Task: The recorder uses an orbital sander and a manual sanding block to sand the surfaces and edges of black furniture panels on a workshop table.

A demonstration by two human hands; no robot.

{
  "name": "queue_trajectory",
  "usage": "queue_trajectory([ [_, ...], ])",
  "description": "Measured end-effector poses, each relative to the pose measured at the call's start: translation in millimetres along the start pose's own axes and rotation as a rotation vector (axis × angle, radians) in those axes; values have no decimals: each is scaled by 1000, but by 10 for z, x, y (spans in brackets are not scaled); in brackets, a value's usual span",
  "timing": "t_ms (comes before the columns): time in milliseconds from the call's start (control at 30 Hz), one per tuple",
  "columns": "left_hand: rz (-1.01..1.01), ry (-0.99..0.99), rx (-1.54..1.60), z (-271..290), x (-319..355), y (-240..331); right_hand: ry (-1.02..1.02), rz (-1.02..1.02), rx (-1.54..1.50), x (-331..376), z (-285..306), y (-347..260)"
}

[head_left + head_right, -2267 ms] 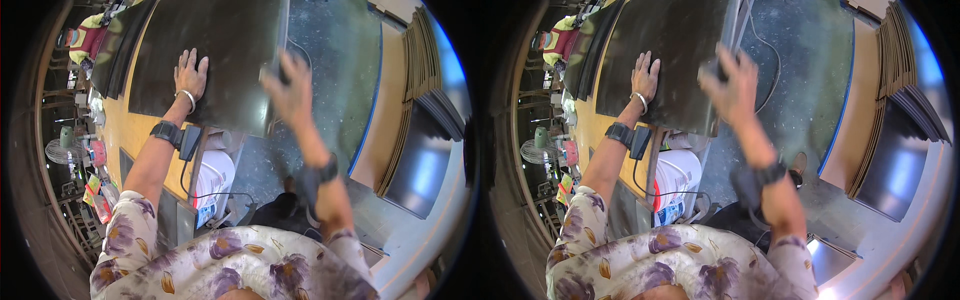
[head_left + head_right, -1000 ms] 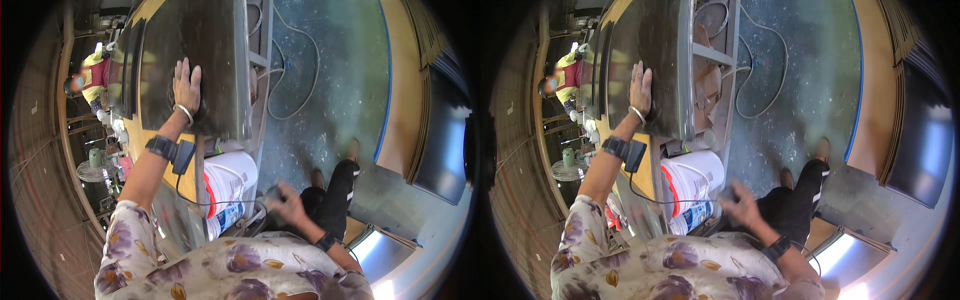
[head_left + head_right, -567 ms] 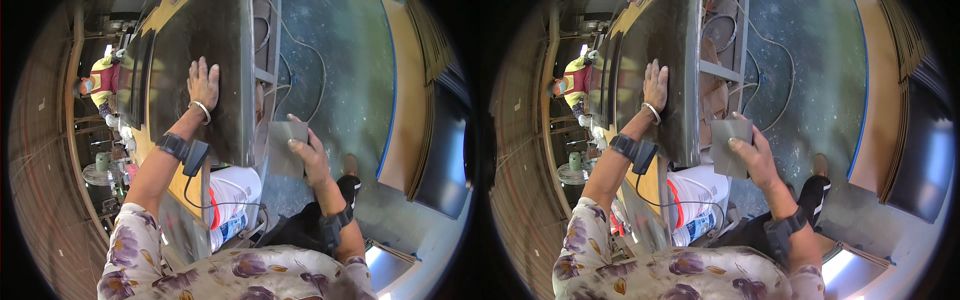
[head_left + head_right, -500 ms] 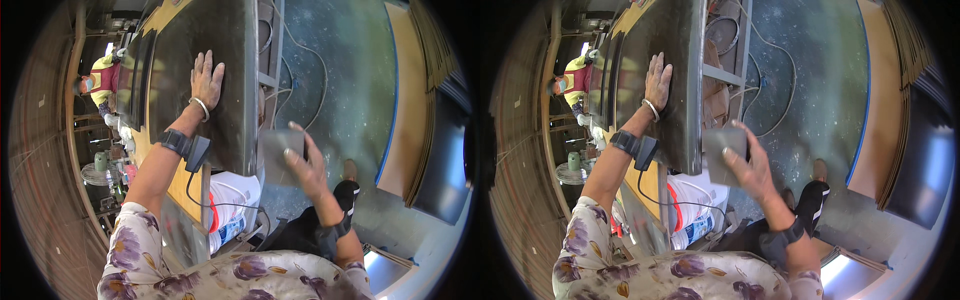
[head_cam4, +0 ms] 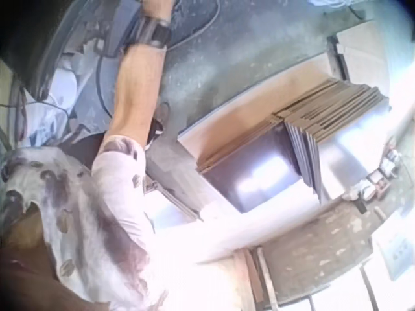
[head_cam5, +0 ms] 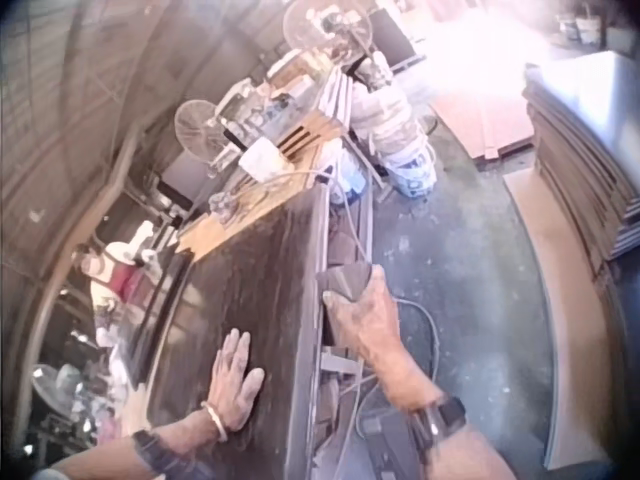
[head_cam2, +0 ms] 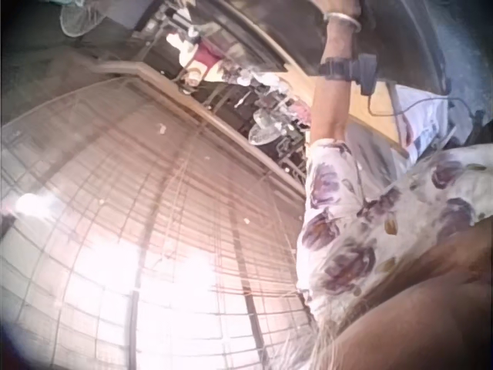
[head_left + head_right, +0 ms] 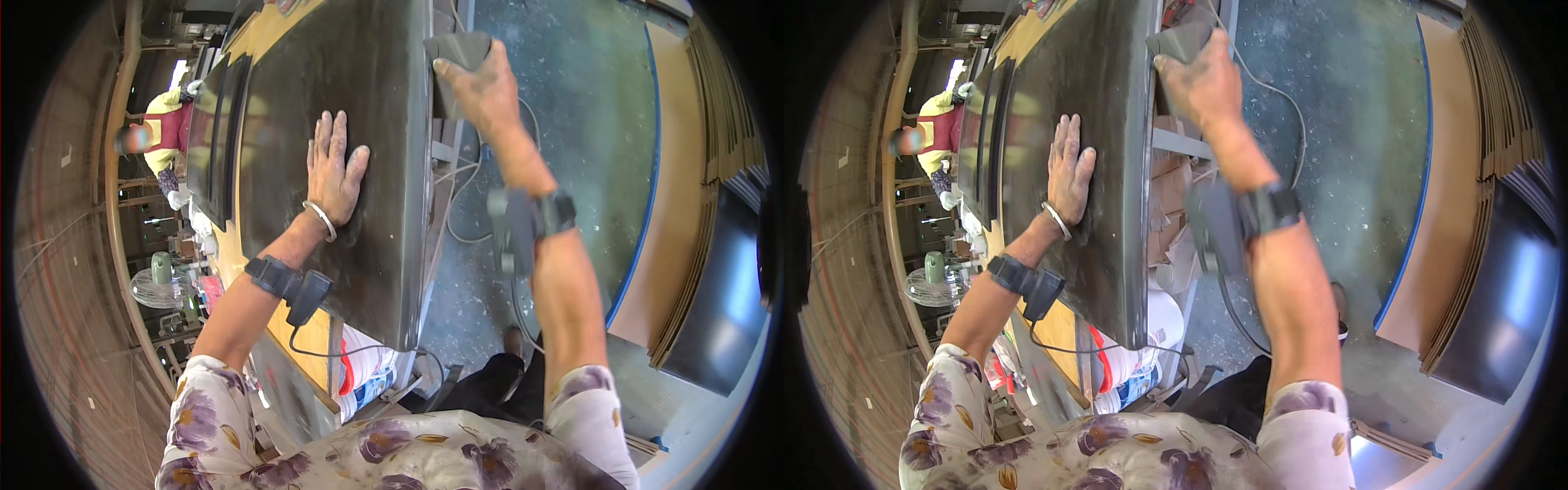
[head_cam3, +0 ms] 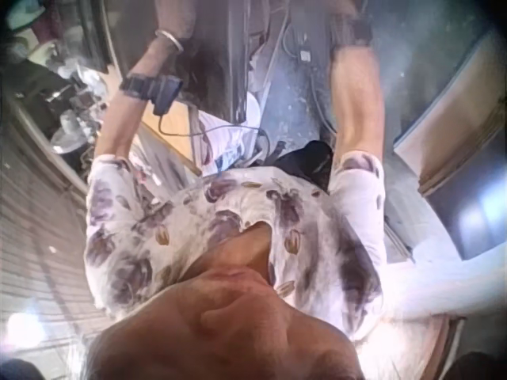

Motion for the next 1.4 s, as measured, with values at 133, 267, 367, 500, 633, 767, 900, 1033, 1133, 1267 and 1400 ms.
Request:
queue_trajectory([
  [133,2,-18,16,30,-7,12,-139,-47,169,268,164,19],
  [267,6,-35,25,37,-2,19,-239,-97,145,1622,371,101],
  [367,-8,-46,9,33,12,22,-199,-64,121,1384,291,69],
  [500,-31,-35,14,33,13,16,-77,146,199,-276,29,-131],
  [633,-40,-44,-3,37,-23,6,-92,18,280,-371,50,-161],
  [767,2,-38,-2,12,-20,9,-250,-108,64,1295,341,-23],
  [900,16,-23,-24,-15,-7,5,-245,-215,71,1500,312,101],
  [1033,11,-14,-16,-25,-6,-2,-166,-125,-25,149,100,38],
  [1133,30,-14,-20,-22,-28,4,-60,46,177,-67,80,-59],
  [1267,51,-16,-3,-17,-39,5,-214,116,27,1367,295,69],
  [1400,34,-7,-27,-31,-17,-6,-199,-95,78,1421,291,26],
])
Point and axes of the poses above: each hand's wrist, its own x-axis away from the middle knuckle, its own z-axis out of the back of the hand, y = z × x, the point moved 1 cm from there along -x, towards the middle knuckle, and after that the axes turned 15 degrees about -z, right-handed, at the moved point
